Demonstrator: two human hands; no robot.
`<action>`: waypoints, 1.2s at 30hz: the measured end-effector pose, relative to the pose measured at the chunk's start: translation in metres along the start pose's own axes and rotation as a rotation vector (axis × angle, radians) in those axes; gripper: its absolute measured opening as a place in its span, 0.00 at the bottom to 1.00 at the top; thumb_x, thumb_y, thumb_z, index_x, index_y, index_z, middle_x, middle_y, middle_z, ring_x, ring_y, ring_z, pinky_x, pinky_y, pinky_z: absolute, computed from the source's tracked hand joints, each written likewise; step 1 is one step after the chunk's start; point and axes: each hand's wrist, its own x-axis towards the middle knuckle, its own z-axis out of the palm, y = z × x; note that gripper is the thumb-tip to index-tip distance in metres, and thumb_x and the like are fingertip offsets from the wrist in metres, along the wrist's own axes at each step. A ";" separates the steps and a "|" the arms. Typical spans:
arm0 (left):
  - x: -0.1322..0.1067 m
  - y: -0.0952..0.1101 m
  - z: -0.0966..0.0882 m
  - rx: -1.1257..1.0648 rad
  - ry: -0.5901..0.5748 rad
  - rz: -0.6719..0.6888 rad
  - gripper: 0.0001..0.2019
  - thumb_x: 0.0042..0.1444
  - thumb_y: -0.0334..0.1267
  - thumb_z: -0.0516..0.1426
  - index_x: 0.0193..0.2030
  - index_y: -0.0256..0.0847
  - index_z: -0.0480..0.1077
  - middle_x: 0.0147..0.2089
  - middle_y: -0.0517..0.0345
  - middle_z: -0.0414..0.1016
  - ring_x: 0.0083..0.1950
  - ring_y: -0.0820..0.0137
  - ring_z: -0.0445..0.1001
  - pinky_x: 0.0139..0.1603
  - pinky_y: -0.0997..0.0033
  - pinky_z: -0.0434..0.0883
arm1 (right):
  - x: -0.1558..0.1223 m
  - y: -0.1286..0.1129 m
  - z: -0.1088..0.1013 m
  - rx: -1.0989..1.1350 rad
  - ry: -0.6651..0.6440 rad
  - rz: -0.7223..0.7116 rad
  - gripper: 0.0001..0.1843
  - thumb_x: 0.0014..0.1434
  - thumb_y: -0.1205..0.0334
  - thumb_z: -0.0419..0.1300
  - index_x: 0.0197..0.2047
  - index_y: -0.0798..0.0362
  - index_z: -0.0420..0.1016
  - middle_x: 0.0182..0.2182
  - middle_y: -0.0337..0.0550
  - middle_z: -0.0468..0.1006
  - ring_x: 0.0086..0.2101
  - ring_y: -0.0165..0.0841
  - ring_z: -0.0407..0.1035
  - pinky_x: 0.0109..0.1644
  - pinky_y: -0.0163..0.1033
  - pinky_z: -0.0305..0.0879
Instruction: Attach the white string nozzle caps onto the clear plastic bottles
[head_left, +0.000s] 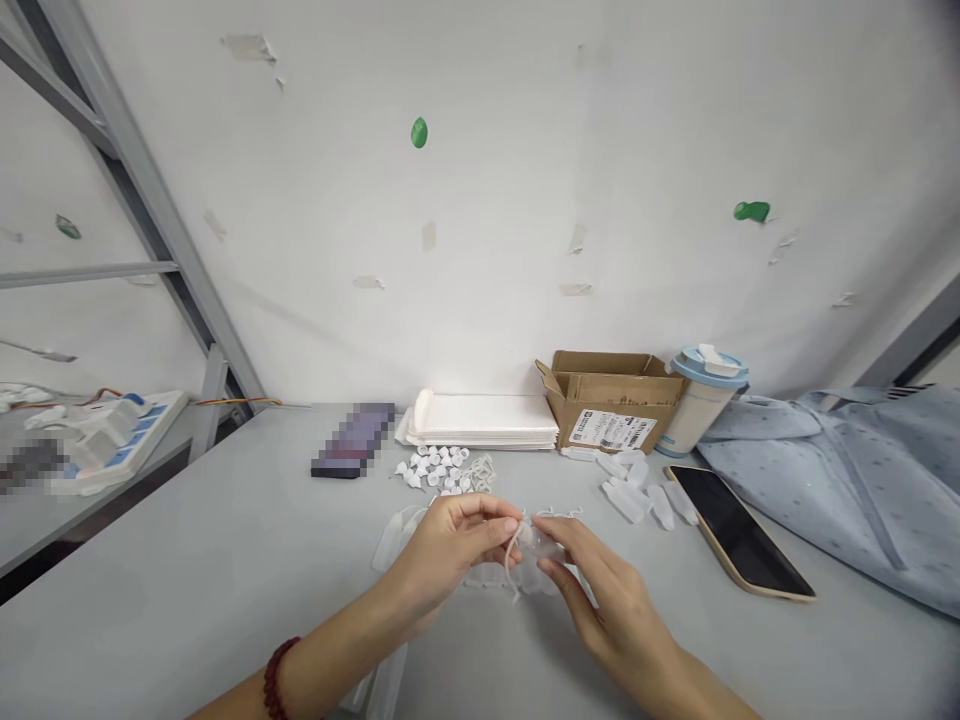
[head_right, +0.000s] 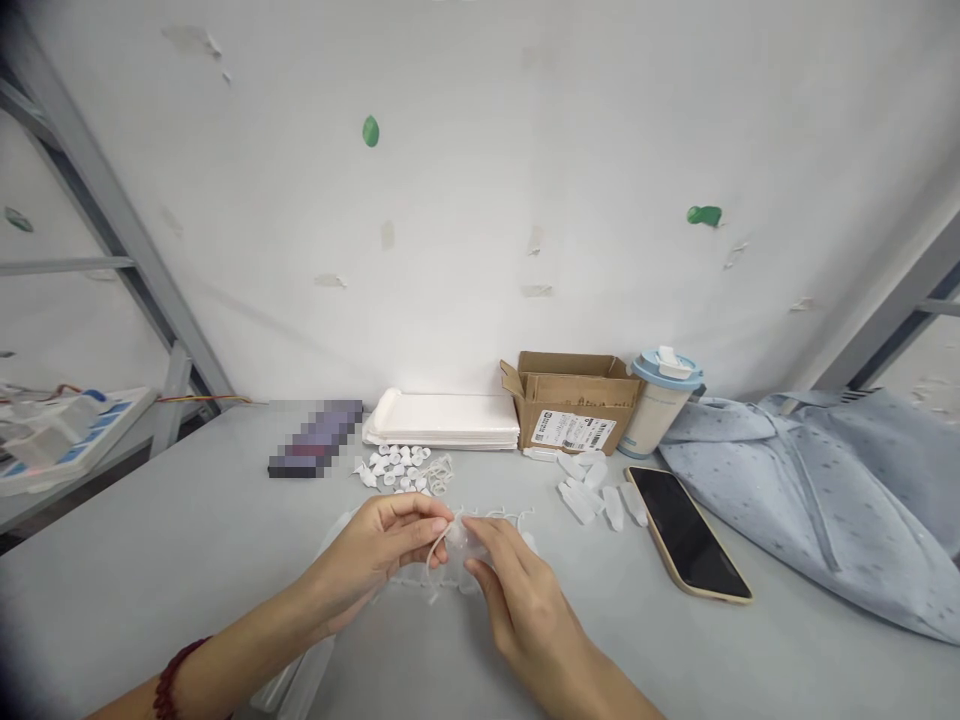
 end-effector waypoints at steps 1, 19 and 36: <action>0.000 -0.001 0.000 0.022 0.005 0.019 0.10 0.52 0.42 0.61 0.34 0.36 0.73 0.27 0.59 0.73 0.30 0.73 0.71 0.40 0.69 0.69 | 0.000 0.000 0.000 0.017 -0.019 0.008 0.26 0.62 0.74 0.48 0.61 0.48 0.54 0.43 0.48 0.72 0.40 0.33 0.70 0.40 0.36 0.72; -0.001 -0.003 -0.003 0.606 0.000 0.315 0.14 0.58 0.43 0.53 0.31 0.39 0.77 0.31 0.55 0.76 0.35 0.69 0.71 0.36 0.74 0.67 | -0.001 -0.005 0.002 0.122 -0.082 0.099 0.22 0.63 0.69 0.47 0.59 0.47 0.59 0.35 0.43 0.76 0.29 0.30 0.72 0.33 0.34 0.71; -0.005 0.000 0.000 0.783 -0.038 0.340 0.12 0.57 0.39 0.53 0.27 0.38 0.74 0.27 0.59 0.74 0.29 0.72 0.68 0.29 0.77 0.61 | -0.005 -0.005 0.007 0.119 -0.058 0.117 0.21 0.62 0.69 0.48 0.58 0.49 0.56 0.44 0.50 0.75 0.37 0.33 0.74 0.35 0.36 0.74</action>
